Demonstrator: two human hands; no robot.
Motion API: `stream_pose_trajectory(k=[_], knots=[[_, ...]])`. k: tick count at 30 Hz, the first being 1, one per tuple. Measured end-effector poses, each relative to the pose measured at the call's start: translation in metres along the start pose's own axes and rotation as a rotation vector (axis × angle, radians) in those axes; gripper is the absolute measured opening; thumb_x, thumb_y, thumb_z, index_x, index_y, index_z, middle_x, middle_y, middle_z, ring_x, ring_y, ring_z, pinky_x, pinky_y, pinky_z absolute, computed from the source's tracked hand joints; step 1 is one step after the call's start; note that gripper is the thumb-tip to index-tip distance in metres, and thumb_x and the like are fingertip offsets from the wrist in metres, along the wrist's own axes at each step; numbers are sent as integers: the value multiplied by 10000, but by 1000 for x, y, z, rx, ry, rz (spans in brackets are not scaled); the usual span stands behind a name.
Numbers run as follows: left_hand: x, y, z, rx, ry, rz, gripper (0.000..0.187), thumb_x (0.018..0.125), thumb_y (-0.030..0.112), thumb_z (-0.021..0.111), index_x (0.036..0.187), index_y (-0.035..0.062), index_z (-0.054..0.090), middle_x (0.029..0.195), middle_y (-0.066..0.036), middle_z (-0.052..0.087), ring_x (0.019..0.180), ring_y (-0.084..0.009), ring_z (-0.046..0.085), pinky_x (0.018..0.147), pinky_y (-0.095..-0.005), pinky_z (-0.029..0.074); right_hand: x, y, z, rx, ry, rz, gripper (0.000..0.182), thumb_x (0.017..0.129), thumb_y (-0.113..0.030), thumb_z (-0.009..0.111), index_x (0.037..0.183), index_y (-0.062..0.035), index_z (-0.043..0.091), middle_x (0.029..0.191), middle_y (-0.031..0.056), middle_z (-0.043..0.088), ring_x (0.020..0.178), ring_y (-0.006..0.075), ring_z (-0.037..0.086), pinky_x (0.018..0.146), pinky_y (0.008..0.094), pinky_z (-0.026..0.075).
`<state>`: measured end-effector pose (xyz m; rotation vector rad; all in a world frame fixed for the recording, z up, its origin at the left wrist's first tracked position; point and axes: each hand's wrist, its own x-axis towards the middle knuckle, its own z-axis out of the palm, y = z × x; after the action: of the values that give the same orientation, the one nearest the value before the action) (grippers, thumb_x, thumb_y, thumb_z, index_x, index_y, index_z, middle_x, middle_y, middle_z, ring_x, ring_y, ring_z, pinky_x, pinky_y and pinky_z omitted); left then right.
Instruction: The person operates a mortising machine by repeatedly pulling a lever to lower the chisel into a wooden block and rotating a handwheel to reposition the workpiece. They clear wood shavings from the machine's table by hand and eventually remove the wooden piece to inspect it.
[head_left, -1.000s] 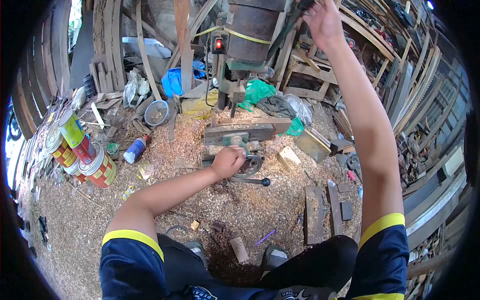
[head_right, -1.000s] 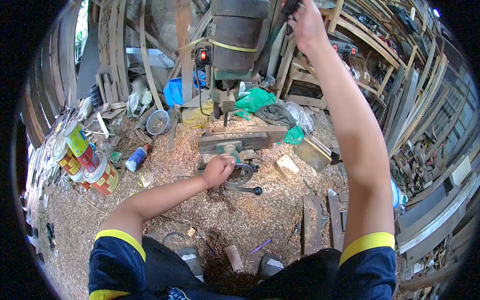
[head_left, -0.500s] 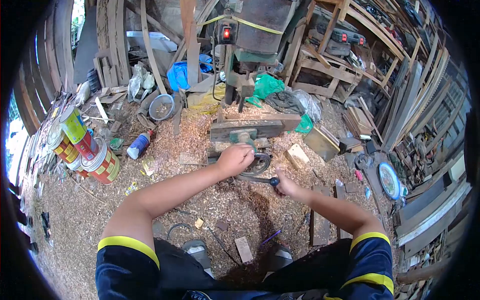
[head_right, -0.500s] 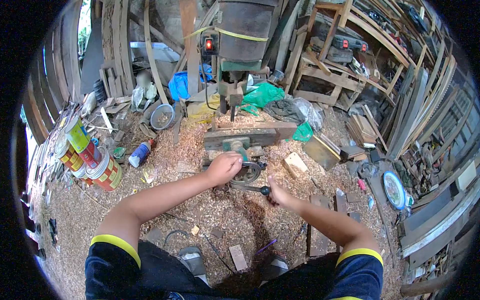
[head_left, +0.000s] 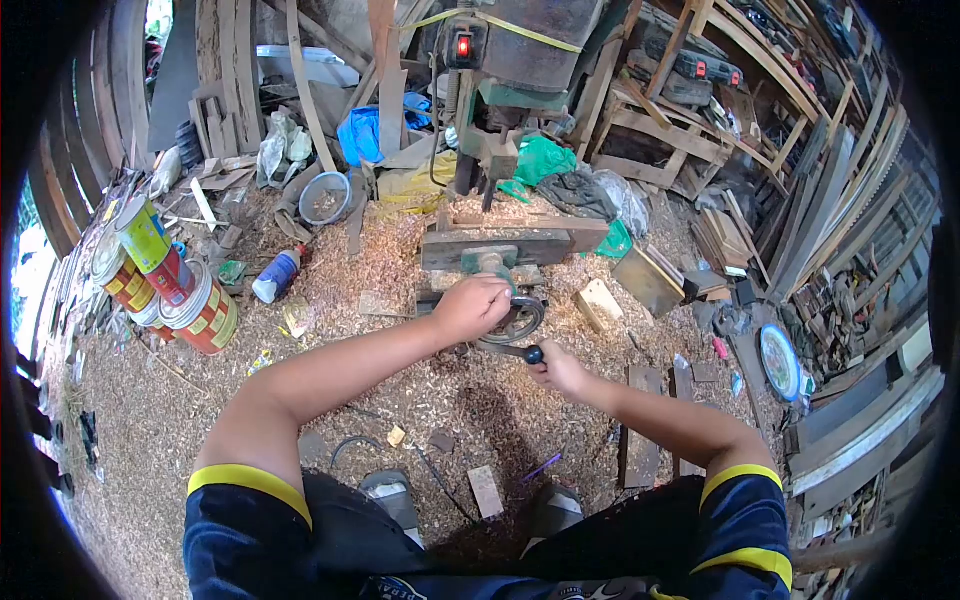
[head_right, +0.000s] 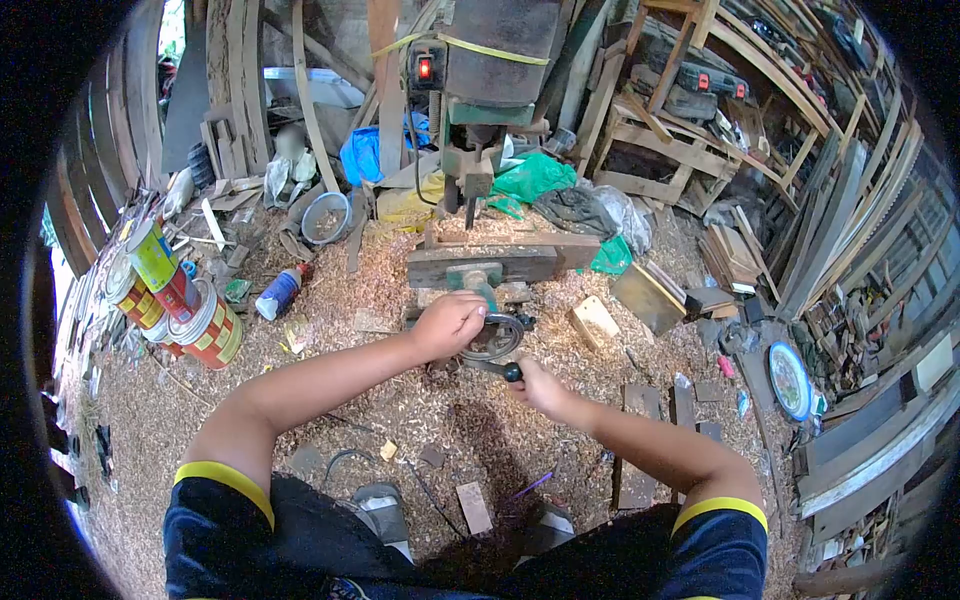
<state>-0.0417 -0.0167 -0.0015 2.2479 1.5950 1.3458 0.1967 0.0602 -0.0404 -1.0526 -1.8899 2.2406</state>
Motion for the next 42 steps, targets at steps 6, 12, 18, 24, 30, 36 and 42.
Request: stream_pose_trajectory(k=[6,12,18,24,30,36,42], knots=[[-4,-3,2,7,-19,7,307,1048,187,463,843,-13,572,836,-227,583,833,-453,581,799,-525,482,10,26,-24,96,-176,-46,388,1070,-354,296,761,-140,391,632,-38,348,519,117,300,493,306,260],[-5,-2,2,-9,-4,0,315,1054,189,456,839,-13,569,819,-230,573,827,-456,574,796,-529,478,21,21,2,-74,88,-63,413,1056,-364,349,911,-40,559,796,73,601,652,144,517,609,340,448],[-4,-2,-1,-24,-1,24,320,1061,179,454,814,-4,541,807,-220,559,814,-446,568,784,-525,470,19,30,-33,67,-21,-9,372,1052,-367,351,859,-94,514,704,2,478,578,121,383,536,316,335],[-4,0,-1,5,33,16,307,1036,178,482,807,-3,576,807,-211,602,820,-443,598,777,-533,491,18,25,-32,-9,41,-56,406,1049,-377,353,776,-111,494,643,-14,432,530,128,344,487,320,288],[-4,1,0,14,14,10,295,1030,173,480,814,0,583,825,-204,612,835,-437,598,781,-521,492,17,19,-25,-187,117,-66,411,1045,-371,355,854,-66,555,661,24,501,568,158,447,526,346,378],[-5,-1,4,-21,37,-44,282,1024,183,483,839,-5,584,850,-203,624,851,-436,595,787,-522,488,39,-43,-62,-530,627,-567,571,1073,-379,347,680,-38,584,630,94,558,629,245,534,638,405,436],[-8,-9,11,-10,27,-70,275,1016,180,485,829,-7,561,832,-210,600,857,-441,596,782,-516,492,-25,-333,-67,-275,826,-1306,472,1100,-419,453,761,-96,512,666,24,473,653,160,454,650,341,377]])
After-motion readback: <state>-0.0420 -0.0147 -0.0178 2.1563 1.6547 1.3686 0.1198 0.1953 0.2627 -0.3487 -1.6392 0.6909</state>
